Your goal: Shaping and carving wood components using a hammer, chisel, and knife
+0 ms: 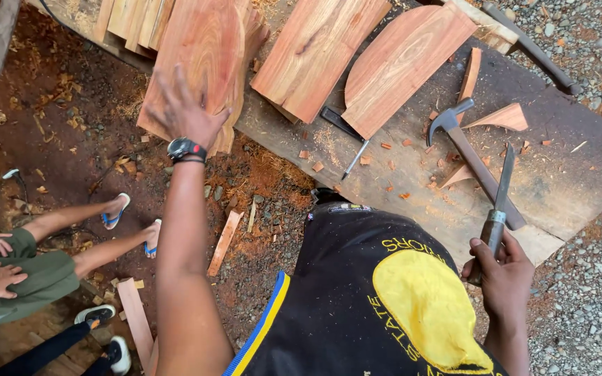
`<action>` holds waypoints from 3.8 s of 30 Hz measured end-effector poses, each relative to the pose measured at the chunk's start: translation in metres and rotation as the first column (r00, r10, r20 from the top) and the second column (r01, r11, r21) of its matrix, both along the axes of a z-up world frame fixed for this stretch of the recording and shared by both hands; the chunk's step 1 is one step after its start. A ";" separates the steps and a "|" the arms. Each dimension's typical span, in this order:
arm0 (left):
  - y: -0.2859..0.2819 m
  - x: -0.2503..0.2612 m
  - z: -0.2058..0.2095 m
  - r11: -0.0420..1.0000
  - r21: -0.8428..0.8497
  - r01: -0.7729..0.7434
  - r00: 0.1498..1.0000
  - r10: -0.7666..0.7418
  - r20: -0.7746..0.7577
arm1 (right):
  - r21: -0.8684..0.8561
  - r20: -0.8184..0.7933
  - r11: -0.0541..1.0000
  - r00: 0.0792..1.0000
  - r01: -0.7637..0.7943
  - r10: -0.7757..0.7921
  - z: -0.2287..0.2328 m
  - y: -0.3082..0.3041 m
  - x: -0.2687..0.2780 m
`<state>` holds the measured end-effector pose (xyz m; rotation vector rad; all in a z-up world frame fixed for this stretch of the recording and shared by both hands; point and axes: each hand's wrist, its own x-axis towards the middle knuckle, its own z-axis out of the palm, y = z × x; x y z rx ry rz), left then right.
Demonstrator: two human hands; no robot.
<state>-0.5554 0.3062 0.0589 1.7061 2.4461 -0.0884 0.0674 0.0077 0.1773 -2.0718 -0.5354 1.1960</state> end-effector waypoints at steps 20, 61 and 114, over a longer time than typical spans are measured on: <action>0.071 -0.121 0.021 0.801 0.597 0.033 0.676 -0.458 0.577 | 0.016 -0.003 1.000 1.000 -0.021 0.021 -0.015 0.004 -0.024; -0.098 0.331 0.005 0.956 0.089 0.279 -0.207 -0.030 0.978 | 0.530 0.029 0.744 0.886 -0.407 0.464 -0.056 0.127 -0.125; -0.169 0.080 -0.043 0.959 0.025 -0.283 0.594 0.155 0.790 | 0.207 -0.640 0.977 0.763 0.056 0.092 -0.190 0.274 -0.176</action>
